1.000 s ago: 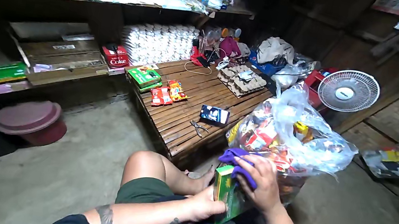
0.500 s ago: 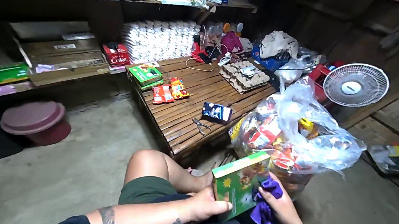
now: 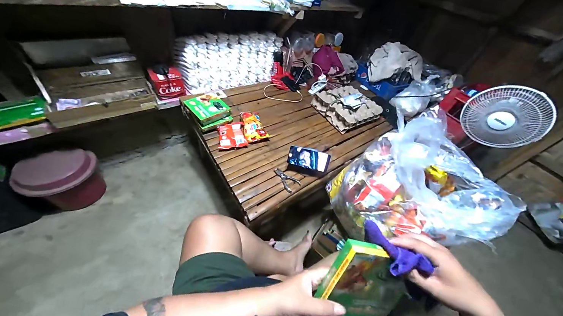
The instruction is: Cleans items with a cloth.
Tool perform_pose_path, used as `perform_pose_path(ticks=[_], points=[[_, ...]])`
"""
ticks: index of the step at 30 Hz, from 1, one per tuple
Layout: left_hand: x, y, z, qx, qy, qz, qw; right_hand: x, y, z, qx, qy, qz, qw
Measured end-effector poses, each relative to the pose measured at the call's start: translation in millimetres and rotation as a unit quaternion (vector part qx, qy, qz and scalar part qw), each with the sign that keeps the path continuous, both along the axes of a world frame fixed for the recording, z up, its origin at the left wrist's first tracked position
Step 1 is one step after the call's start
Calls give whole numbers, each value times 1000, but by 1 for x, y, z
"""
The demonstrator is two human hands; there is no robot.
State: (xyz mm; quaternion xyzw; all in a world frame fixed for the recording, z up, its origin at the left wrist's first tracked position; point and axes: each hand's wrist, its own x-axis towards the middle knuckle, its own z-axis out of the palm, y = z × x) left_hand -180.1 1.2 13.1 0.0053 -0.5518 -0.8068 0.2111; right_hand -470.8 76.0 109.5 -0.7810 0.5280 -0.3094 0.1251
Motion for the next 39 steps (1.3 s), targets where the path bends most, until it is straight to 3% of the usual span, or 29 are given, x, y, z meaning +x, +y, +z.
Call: perform_pose_path(ticks=[3,7,12,15,21,24,26,28,30,33,37,39], points=[[1,3,5,-15,-69,50,996,15,-9,5,-40,72,26,996],[1,2,1,-32,-92,80,992,45,-13,15,-94,183,25,978],[2,5,2,-81,-144,118,979,96,-21,9,-141,226,47,963],[5,3,3,-75,-166,121,976,92,-26,4,-141,222,48,964],[5,0,-5,-6,-92,112,989,53,-19,-1,-87,214,-23,973],[5,0,-5,2,-63,126,990,32,-11,-8,-21,96,-72,993],[6,1,-4,3,-51,135,990,34,-2,-18,16,-76,-131,988],[5,2,-3,4,-38,142,989,55,2,-29,16,-258,-183,949],[5,3,-4,1,-21,155,988,74,4,-44,-6,-368,-205,907],[5,2,-5,14,-4,171,985,82,7,-61,-4,-387,-232,893],[6,1,-6,29,36,213,976,75,15,-86,28,-274,-230,933],[6,1,-5,62,40,229,971,76,18,-88,72,-312,-210,924]])
